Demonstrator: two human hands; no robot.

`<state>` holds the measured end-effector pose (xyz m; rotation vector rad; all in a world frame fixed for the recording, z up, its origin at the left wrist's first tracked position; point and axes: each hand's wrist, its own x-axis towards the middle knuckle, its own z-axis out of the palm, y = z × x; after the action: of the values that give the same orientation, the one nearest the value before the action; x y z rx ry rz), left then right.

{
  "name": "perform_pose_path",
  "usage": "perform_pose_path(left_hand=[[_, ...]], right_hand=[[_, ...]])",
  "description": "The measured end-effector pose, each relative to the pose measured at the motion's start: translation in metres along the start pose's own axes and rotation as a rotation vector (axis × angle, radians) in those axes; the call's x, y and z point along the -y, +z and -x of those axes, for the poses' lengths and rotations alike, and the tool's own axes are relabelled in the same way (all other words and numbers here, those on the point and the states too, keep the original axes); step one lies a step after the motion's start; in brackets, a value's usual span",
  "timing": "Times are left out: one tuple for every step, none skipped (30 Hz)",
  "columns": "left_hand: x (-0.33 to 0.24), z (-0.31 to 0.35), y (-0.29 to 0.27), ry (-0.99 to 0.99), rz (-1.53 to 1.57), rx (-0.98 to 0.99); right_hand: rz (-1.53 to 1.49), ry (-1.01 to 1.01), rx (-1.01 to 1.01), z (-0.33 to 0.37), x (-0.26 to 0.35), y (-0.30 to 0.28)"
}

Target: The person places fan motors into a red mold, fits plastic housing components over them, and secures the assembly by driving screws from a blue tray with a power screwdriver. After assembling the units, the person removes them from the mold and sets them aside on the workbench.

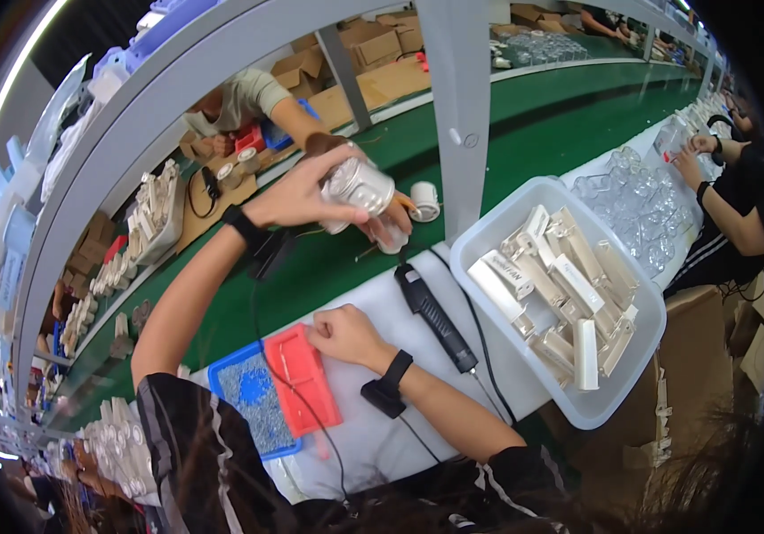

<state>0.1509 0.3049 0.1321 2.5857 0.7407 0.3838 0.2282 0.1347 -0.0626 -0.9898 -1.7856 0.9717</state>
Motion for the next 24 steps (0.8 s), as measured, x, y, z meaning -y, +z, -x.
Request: perform_pose_path(left_hand=[[-0.009, 0.018, -0.001, 0.023, -0.100, 0.037], [-0.012, 0.033, 0.009, 0.010, -0.095, 0.043], [-0.015, 0.054, 0.016, 0.094, -0.142, 0.034], [-0.018, 0.071, 0.023, 0.181, -0.188, 0.025], [-0.023, 0.084, 0.035, 0.169, -0.192, 0.023], [-0.028, 0.091, 0.053, 0.093, -0.147, 0.174], [-0.034, 0.098, 0.066, 0.008, -0.107, 0.320], [-0.038, 0.101, 0.077, -0.004, -0.106, 0.313], [-0.043, 0.103, 0.094, -0.034, -0.103, 0.373], [-0.048, 0.102, 0.103, -0.061, -0.109, 0.430], [-0.050, 0.104, 0.108, -0.089, -0.116, 0.488], [-0.051, 0.106, 0.109, -0.087, -0.115, 0.485], [-0.051, 0.109, 0.109, -0.038, -0.096, 0.449], [-0.050, 0.111, 0.108, 0.011, -0.078, 0.414], [-0.049, 0.111, 0.107, 0.064, -0.061, 0.379], [-0.043, 0.103, 0.096, 0.072, -0.061, 0.380], [-0.031, 0.086, 0.076, 0.073, 0.060, 0.531], [-0.022, 0.066, 0.058, 0.074, 0.183, 0.681], [-0.018, 0.045, 0.048, -0.002, 0.136, 0.601], [-0.017, 0.022, 0.045, -0.079, 0.090, 0.518], [0.000, 0.003, 0.054, 0.051, -0.010, 0.247], [0.026, -0.010, 0.074, 0.171, -0.116, -0.030], [0.051, -0.020, 0.104, 0.081, -0.219, -0.121], [0.071, -0.032, 0.118, 0.039, -0.261, -0.178]], right_hand=[[0.072, -0.097, 0.133, 0.004, 0.004, 0.003], [0.143, -0.195, 0.264, 0.009, 0.009, 0.006], [0.130, -0.207, 0.274, 0.014, 0.028, 0.012], [0.141, -0.338, 0.390, 0.024, 0.053, 0.014], [0.155, -0.463, 0.504, 0.031, 0.068, 0.015], [0.153, -0.460, 0.510, 0.033, 0.070, 0.011], [0.067, -0.461, 0.451, 0.034, 0.071, 0.006], [-0.019, -0.459, 0.394, 0.035, 0.070, 0.001], [-0.104, -0.441, 0.332, 0.040, 0.070, 0.000], [-0.104, -0.440, 0.338, 0.042, 0.072, 0.000], [-0.097, -0.433, 0.393, 0.044, 0.073, 0.001], [-0.086, -0.426, 0.444, 0.046, 0.074, 0.000], [-0.076, -0.419, 0.494, 0.047, 0.074, 0.000], [-0.075, -0.417, 0.494, 0.050, 0.073, 0.004], [-0.073, -0.463, 0.469, 0.055, 0.070, 0.012], [-0.070, -0.508, 0.442, 0.058, 0.066, 0.022], [-0.066, -0.551, 0.414, 0.058, 0.061, 0.026], [-0.060, -0.545, 0.410, 0.057, 0.057, 0.026], [-0.062, -0.537, 0.390, 0.056, 0.052, 0.028], [-0.065, -0.531, 0.375, 0.056, 0.051, 0.028], [-0.071, -0.532, 0.367, 0.057, 0.052, 0.031], [-0.074, -0.540, 0.382, 0.054, 0.054, 0.033], [-0.080, -0.510, 0.388, 0.050, 0.055, 0.032], [-0.074, -0.472, 0.392, 0.046, 0.053, 0.024]])
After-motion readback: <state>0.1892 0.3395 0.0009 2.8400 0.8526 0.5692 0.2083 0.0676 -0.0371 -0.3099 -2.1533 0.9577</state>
